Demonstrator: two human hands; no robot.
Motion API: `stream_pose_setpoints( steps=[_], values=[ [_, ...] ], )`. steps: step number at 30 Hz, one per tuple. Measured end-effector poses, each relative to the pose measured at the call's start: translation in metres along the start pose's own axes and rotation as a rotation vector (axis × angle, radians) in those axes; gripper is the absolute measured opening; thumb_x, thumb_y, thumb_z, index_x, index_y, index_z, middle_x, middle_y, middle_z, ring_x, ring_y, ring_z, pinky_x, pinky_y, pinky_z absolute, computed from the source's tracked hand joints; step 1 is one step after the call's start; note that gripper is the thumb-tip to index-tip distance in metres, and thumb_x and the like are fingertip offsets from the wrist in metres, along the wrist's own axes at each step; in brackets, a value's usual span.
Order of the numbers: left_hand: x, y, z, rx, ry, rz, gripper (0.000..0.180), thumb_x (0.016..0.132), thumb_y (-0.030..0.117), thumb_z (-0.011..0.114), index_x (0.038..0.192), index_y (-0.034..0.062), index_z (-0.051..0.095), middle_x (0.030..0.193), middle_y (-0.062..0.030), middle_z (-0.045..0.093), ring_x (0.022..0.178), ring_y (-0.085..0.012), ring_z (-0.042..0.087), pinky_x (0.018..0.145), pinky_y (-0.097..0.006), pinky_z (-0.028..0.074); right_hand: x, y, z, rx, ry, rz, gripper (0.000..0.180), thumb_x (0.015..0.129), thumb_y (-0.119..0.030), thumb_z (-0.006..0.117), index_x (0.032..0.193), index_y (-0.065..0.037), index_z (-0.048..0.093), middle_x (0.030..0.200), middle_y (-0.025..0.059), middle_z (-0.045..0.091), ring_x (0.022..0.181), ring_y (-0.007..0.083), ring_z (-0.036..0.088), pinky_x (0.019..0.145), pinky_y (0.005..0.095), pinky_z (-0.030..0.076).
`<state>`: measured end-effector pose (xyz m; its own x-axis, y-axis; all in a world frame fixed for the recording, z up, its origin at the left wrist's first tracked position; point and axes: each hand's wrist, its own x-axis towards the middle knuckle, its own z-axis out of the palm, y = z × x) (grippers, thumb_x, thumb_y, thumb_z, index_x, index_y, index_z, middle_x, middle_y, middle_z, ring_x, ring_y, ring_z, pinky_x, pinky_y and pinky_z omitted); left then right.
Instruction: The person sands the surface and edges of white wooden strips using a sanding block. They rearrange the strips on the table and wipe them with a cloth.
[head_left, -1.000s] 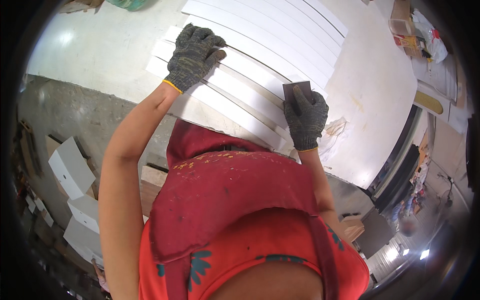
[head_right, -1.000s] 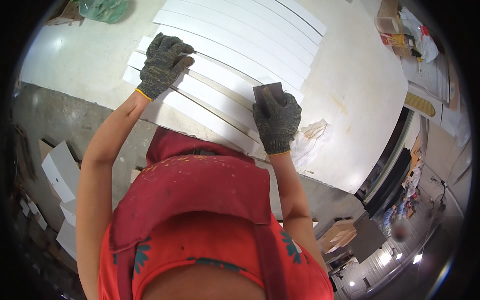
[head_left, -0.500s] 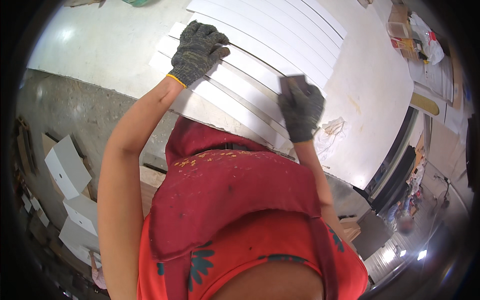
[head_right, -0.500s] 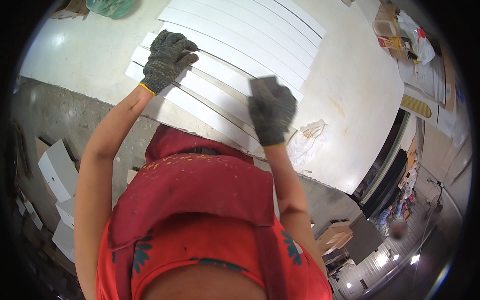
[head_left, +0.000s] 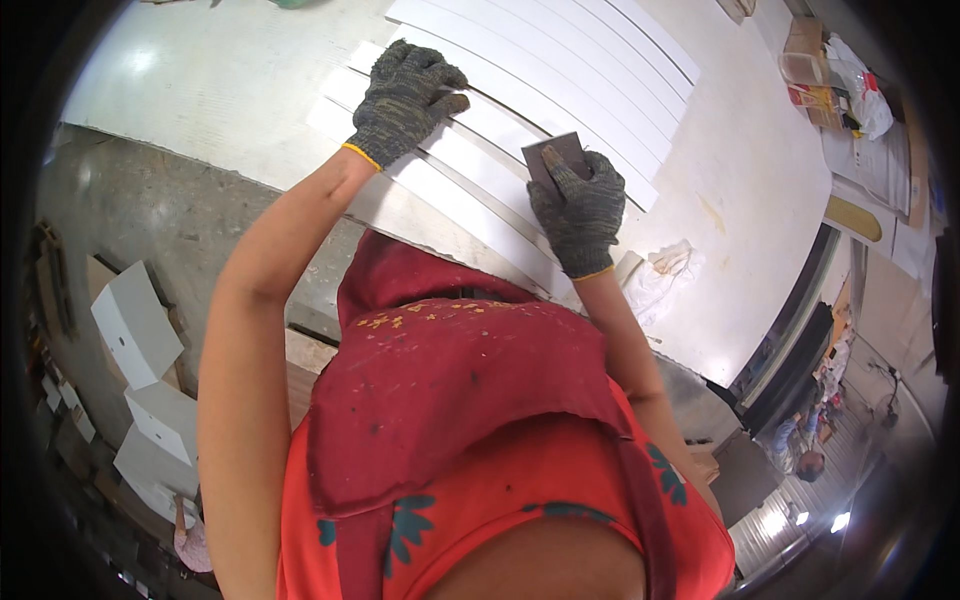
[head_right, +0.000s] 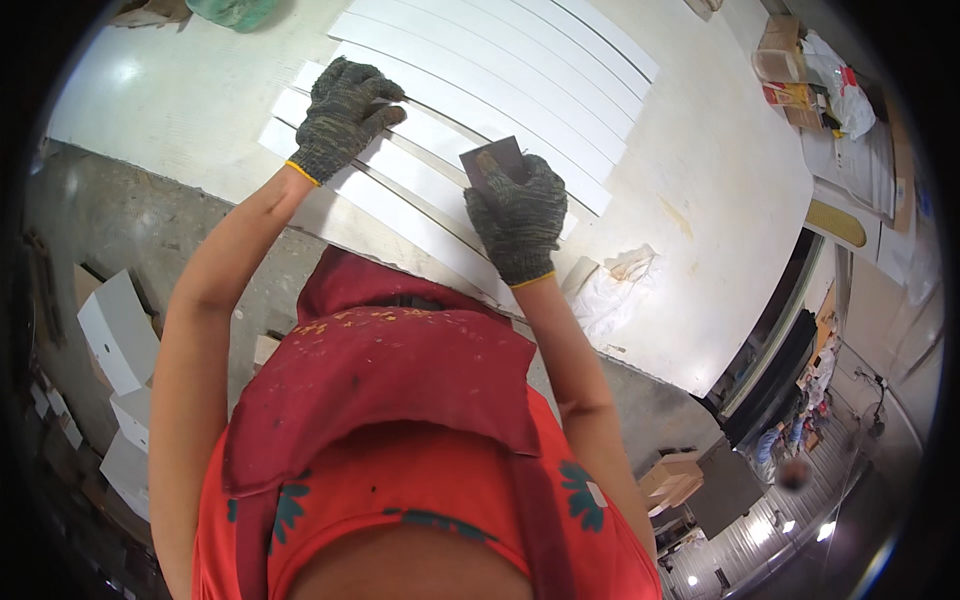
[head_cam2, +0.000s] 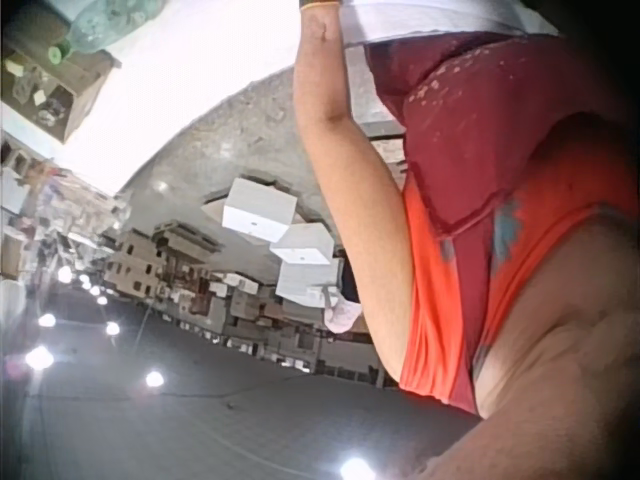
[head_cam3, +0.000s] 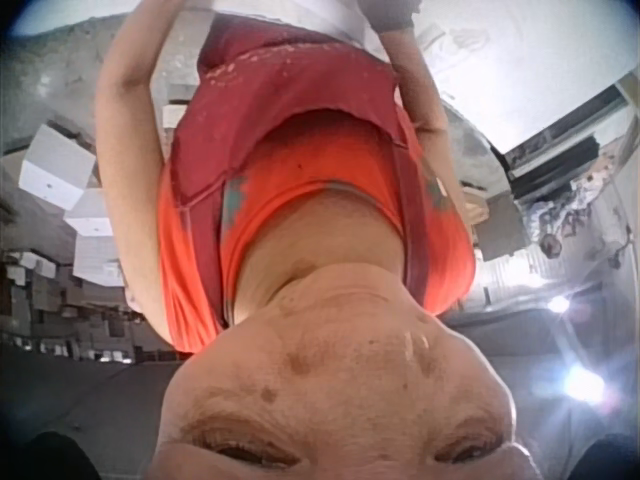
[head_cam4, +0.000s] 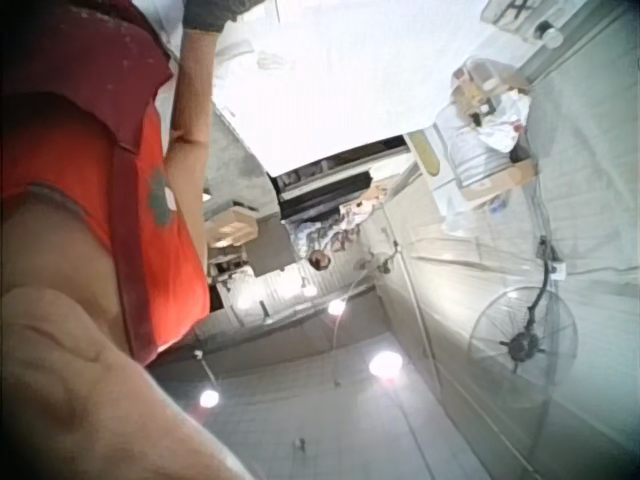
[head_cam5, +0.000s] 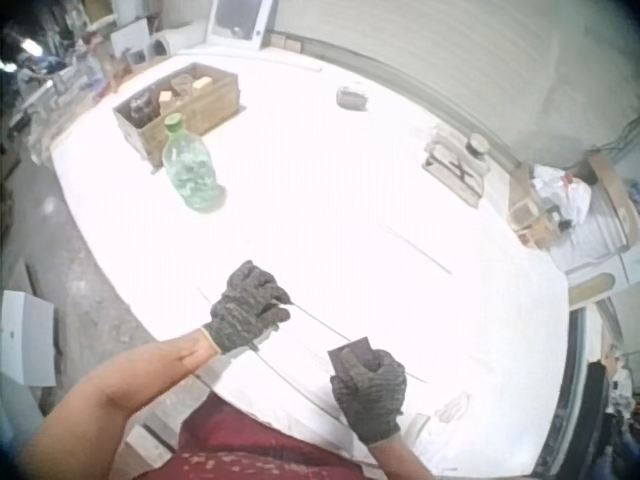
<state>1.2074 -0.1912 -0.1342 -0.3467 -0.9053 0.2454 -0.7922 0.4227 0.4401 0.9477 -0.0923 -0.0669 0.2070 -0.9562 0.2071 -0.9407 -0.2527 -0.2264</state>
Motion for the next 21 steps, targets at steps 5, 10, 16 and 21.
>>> stream_pose_setpoints(
  steps=[5, 10, 16, 21],
  values=[
    [0.0, 0.004, -0.004, 0.032, 0.056, -0.012, 0.032, 0.083, 0.041, 0.073, 0.103, 0.0156, 0.072, 0.104, -0.0042, 0.064, 0.109, -0.0249, 0.054, 0.108, -0.044, 0.034, -0.019, 0.029, -0.02, 0.014, -0.208, 0.051, 0.044, 0.068, -0.03, 0.078, 0.11, -0.022, 0.069, 0.105, 0.0167, 0.062, 0.095, 0.0356, 0.06, 0.079, 0.0477, 0.05],
    [0.005, 0.006, -0.017, 0.0, -0.024, 0.054, 0.032, 0.081, 0.039, 0.075, 0.103, 0.0149, 0.073, 0.103, -0.004, 0.064, 0.106, -0.0245, 0.054, 0.101, -0.042, 0.038, 0.0, 0.007, -0.009, -0.021, -0.101, 0.045, 0.044, 0.071, -0.031, 0.077, 0.113, -0.021, 0.068, 0.105, 0.0156, 0.061, 0.097, 0.035, 0.059, 0.083, 0.0468, 0.048],
    [0.002, 0.011, -0.014, -0.006, -0.008, -0.031, 0.03, 0.08, 0.038, 0.076, 0.099, 0.0148, 0.074, 0.105, -0.004, 0.063, 0.105, -0.0243, 0.053, 0.101, -0.042, 0.038, -0.026, 0.027, -0.028, -0.027, -0.212, 0.014, 0.043, 0.071, -0.028, 0.078, 0.113, -0.021, 0.069, 0.106, 0.0158, 0.061, 0.095, 0.0347, 0.06, 0.083, 0.0466, 0.049],
    [0.004, 0.004, -0.014, -0.045, -0.003, 0.039, 0.024, 0.083, 0.033, 0.075, 0.099, 0.0151, 0.074, 0.101, -0.0041, 0.065, 0.106, -0.0247, 0.055, 0.105, -0.042, 0.036, -0.002, 0.027, -0.021, 0.015, -0.151, 0.035, 0.046, 0.068, -0.027, 0.081, 0.113, -0.02, 0.071, 0.108, 0.0171, 0.062, 0.096, 0.0341, 0.06, 0.085, 0.0466, 0.049]
  ],
)
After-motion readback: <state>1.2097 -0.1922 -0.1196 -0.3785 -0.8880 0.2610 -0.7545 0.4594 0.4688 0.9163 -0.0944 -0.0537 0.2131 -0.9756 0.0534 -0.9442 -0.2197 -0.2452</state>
